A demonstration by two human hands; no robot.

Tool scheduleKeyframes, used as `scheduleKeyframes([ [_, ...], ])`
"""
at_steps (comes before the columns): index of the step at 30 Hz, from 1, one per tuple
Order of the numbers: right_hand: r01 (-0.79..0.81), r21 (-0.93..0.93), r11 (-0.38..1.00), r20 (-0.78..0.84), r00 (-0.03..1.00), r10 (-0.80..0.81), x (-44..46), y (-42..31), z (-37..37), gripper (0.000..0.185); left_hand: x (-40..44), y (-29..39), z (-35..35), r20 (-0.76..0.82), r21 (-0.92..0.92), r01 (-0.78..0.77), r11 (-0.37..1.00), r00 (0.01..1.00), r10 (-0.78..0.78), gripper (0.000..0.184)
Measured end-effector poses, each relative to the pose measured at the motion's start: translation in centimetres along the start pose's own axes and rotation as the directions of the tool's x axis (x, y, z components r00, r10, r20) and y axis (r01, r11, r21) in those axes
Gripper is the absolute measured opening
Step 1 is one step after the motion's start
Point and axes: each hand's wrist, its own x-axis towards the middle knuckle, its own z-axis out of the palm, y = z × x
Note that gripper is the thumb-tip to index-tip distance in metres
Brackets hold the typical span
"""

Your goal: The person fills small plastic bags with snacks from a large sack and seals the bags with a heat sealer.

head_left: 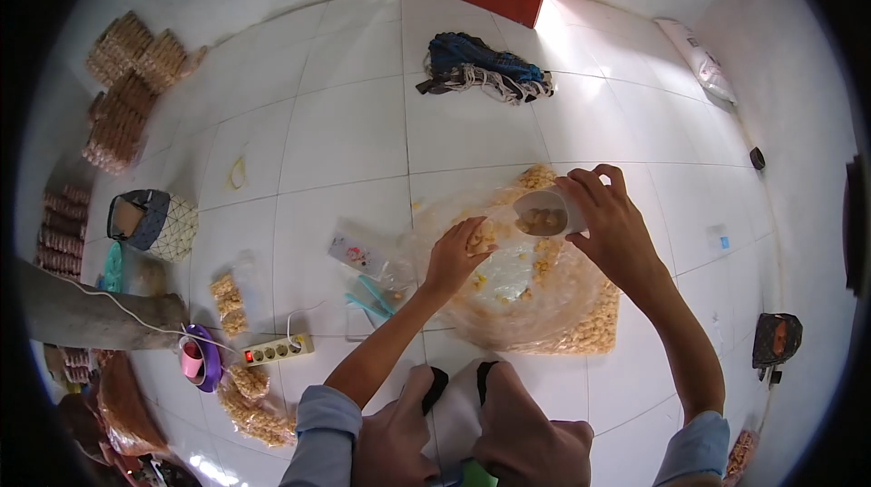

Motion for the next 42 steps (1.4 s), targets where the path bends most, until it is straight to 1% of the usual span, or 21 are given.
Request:
scheduleKeyframes([
  [2, 0.008, 0.007, 1.000, 0.005, 1.000, -0.008, 0.1, -0.3, 0.0, 0.062, 0.1, -0.2, -0.2, 0.042, -0.025, 0.020, 0.999, 0.999, -0.019, 0.049],
  [7, 0.026, 0.003, 1.000, 0.002, 1.000, -0.026, -0.2, -0.7, 0.5, 0.061, 0.0, -1.0, 0.0, 0.028, -0.026, 0.010, 1.000, 1.000, -0.009, 0.052],
  [10, -0.045, 0.084, 0.995, -0.034, 0.998, 0.048, -0.8, -0.1, 1.4, 0.061, -0.2, -1.5, 0.1, 0.038, -0.037, 0.035, 0.999, 0.999, -0.034, 0.052],
  [13, -0.263, 0.177, 0.948, -0.105, 0.953, 0.284, -3.2, 1.9, 6.1, 0.065, -0.6, -1.8, 0.2, 0.074, -0.048, 0.113, 0.992, 0.991, -0.109, 0.052],
  [15, -0.413, 0.194, 0.890, -0.072, 0.899, 0.432, -6.9, 4.2, 14.2, 0.069, -0.8, -1.8, 0.1, 0.088, -0.050, 0.159, 0.986, 0.984, -0.154, 0.052],
  [17, -0.520, 0.216, 0.826, 0.005, 0.847, 0.531, -11.3, 4.7, 22.4, 0.071, -1.0, -2.0, -0.1, 0.197, -0.173, 0.277, 0.945, 0.950, -0.242, 0.049],
  [18, -0.548, 0.237, 0.803, 0.040, 0.831, 0.555, -12.7, 4.3, 25.0, 0.072, -1.1, -2.2, 0.0, 0.190, -0.161, 0.270, 0.949, 0.952, -0.239, 0.049],
  [19, -0.543, 0.248, 0.802, 0.033, 0.832, 0.554, -12.9, 3.7, 26.0, 0.072, -1.2, -2.5, 0.3, 0.249, -0.418, 0.283, 0.863, 0.950, -0.191, 0.047],
  [20, -0.582, 0.244, 0.775, 0.076, 0.809, 0.584, -13.1, 2.7, 26.8, 0.070, -1.4, -2.5, 0.3, 0.299, -0.642, 0.301, 0.705, 0.945, -0.131, 0.045],
  [21, -0.622, 0.239, 0.745, 0.117, 0.781, 0.614, -13.2, 1.8, 27.1, 0.069, -1.3, -2.1, 0.0, 0.304, -0.635, 0.303, 0.711, 0.944, -0.131, 0.045],
  [22, -0.627, 0.246, 0.740, 0.116, 0.776, 0.619, -12.4, 1.1, 26.6, 0.069, -1.2, -1.4, -0.5, 0.364, -0.657, 0.348, 0.669, 0.923, -0.123, 0.043],
  [24, -0.542, 0.319, 0.778, -0.104, 0.795, 0.597, -9.3, 1.2, 24.5, 0.065, -0.7, 0.1, -1.3, 0.415, -0.677, 0.379, 0.631, 0.904, -0.097, 0.040],
  [26, -0.268, 0.754, 0.600, -0.112, 0.848, 0.519, -5.5, 1.2, 17.4, 0.057, -0.2, 2.0, -2.1, 0.440, -0.700, 0.378, 0.606, 0.897, -0.052, 0.041],
  [28, -0.068, 0.938, 0.338, -0.078, 0.913, 0.400, -2.7, -0.9, 7.5, 0.051, 0.5, 4.4, -3.0, 0.444, -0.686, 0.358, 0.633, 0.895, -0.025, 0.040],
  [29, -0.054, 0.934, 0.354, -0.098, 0.912, 0.398, -1.9, -1.6, 4.3, 0.051, 0.8, 5.8, -3.5, 0.454, -0.670, 0.352, 0.654, 0.891, -0.014, 0.039],
  [31, 0.044, 0.656, 0.754, -0.153, 0.985, 0.076, -0.6, -2.4, -1.0, 0.039, 1.3, 8.6, -4.5, 0.442, -0.721, 0.316, 0.617, 0.895, 0.059, 0.039],
  [32, 0.061, 0.641, 0.765, -0.172, 0.983, 0.066, -0.2, -2.3, -2.6, 0.039, 1.4, 10.0, -5.0, 0.439, -0.761, 0.305, 0.573, 0.892, 0.108, 0.039],
  [34, 0.119, 0.525, 0.843, -0.153, 0.987, -0.043, 0.8, -2.3, -4.7, 0.021, 1.1, 13.5, -6.5, 0.408, -0.790, 0.270, 0.551, 0.902, 0.143, 0.039],
  [35, 0.156, 0.519, 0.840, -0.241, 0.970, -0.031, 1.0, -2.7, -5.8, 0.011, 0.9, 15.3, -7.4, 0.391, -0.812, 0.258, 0.523, 0.906, 0.160, 0.039],
  [40, 0.172, 0.582, 0.794, -0.317, 0.948, 0.027, -0.8, -6.8, -11.8, 0.008, -1.8, 20.0, -9.3, 0.247, -0.844, 0.143, 0.517, 0.959, 0.139, 0.041],
  [42, 0.142, 0.819, 0.556, -0.285, 0.942, 0.179, -1.6, -7.3, -10.7, 0.006, -2.1, 19.7, -9.3, 0.186, -0.837, 0.090, 0.540, 0.975, 0.126, 0.041],
])
